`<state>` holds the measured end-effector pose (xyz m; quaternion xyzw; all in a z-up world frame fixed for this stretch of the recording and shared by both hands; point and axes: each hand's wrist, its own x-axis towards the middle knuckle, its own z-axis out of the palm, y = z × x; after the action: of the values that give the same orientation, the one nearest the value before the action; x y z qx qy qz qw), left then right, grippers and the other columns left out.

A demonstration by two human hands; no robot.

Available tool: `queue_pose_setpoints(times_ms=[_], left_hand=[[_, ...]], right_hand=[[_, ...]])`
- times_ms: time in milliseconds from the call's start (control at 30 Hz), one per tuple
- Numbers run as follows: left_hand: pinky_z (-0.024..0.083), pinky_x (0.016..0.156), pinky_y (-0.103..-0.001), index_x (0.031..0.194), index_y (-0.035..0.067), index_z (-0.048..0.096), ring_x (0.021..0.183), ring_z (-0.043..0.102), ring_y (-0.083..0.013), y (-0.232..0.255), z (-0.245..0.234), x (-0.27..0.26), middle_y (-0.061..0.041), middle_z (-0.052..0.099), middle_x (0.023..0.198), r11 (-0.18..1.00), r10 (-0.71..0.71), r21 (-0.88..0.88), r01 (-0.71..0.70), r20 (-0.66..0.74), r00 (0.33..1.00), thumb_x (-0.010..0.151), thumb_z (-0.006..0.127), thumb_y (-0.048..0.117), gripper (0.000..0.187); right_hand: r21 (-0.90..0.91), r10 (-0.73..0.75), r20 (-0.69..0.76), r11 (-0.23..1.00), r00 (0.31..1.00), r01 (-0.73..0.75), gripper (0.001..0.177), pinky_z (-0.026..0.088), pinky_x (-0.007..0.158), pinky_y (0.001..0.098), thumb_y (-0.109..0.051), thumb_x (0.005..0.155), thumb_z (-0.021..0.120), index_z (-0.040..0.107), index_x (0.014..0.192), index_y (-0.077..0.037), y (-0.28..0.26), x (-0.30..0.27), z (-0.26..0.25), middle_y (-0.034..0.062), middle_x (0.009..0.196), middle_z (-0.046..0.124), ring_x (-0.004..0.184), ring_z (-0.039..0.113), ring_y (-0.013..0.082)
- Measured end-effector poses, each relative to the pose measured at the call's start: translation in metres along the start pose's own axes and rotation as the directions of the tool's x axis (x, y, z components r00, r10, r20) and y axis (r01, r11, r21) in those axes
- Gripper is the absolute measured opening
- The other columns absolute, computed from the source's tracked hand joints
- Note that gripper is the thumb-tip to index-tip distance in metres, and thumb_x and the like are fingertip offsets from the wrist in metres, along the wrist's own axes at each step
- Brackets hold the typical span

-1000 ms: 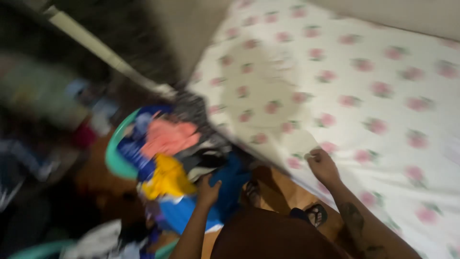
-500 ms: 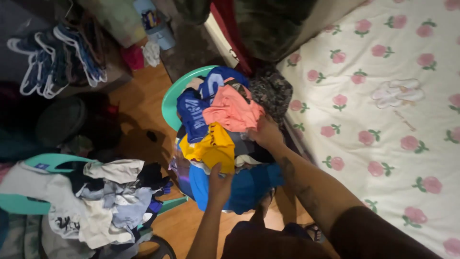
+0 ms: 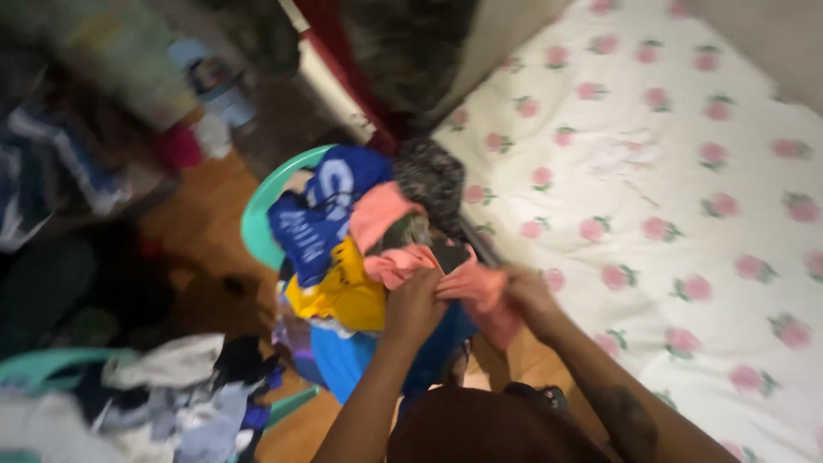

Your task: Fold several items of clothing on a bed and stack them on a chair.

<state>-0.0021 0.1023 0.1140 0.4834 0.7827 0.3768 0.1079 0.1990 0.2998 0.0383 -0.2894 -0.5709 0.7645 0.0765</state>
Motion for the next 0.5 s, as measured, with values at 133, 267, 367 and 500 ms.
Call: queue_pose_setpoints(times_ms=[133, 267, 367, 500], left_hand=[[0.053, 0.076, -0.050, 0.100, 0.007, 0.067, 0.091, 0.069, -0.0400, 0.081, 0.031, 0.042, -0.016, 0.071, 0.096, 0.994, 0.025, -0.105, -0.014, 0.100, 0.995, 0.083, 0.071, 0.014, 0.019], [0.050, 0.071, -0.042, 0.111, 0.001, 0.067, 0.076, 0.063, -0.0241, 0.154, 0.075, 0.080, -0.009, 0.067, 0.090, 0.446, -0.133, -0.784, 0.431, 0.418, 0.899, 0.095, 0.058, 0.017, 0.024], [0.053, 0.082, -0.036, 0.117, 0.008, 0.064, 0.089, 0.064, -0.0166, 0.218, 0.089, 0.097, -0.005, 0.070, 0.102, -0.059, -0.001, -0.763, 0.644, 0.645, 0.764, 0.100, 0.056, 0.034, 0.032], [0.056, 0.093, -0.037, 0.123, -0.005, 0.055, 0.098, 0.066, -0.0253, 0.235, 0.170, 0.105, -0.017, 0.064, 0.109, -0.465, 0.579, -0.310, 0.829, 0.602, 0.550, 0.116, 0.052, 0.059, 0.064]], right_hand=[[0.417, -0.238, -0.293, 0.840, 0.926, 0.348, 0.045, 0.043, 0.101, 0.0381, -0.043, 0.114, 0.059, 0.060, 0.124, 0.000, -0.056, -0.062, -0.025, 0.0112, 0.117, 0.062, 0.110, 0.055, 0.0229], [0.094, -0.165, -0.445, 0.969, 0.880, 0.229, 0.071, 0.036, 0.109, 0.0403, -0.063, 0.097, 0.048, 0.045, 0.143, -0.009, -0.066, -0.128, -0.044, 0.0039, 0.139, 0.056, 0.131, 0.050, 0.0164], [-0.134, -0.222, -0.456, 0.975, 0.862, 0.180, 0.081, 0.034, 0.111, 0.0407, -0.046, 0.088, 0.065, 0.032, 0.153, -0.011, -0.079, -0.174, -0.038, 0.0047, 0.150, 0.049, 0.139, 0.044, 0.0155], [0.021, 0.363, -0.723, 0.863, 0.589, -0.505, 0.065, 0.059, 0.085, 0.0484, -0.024, 0.101, 0.071, 0.045, 0.158, -0.006, -0.140, -0.222, -0.024, 0.0326, 0.116, 0.076, 0.103, 0.069, 0.0468]])
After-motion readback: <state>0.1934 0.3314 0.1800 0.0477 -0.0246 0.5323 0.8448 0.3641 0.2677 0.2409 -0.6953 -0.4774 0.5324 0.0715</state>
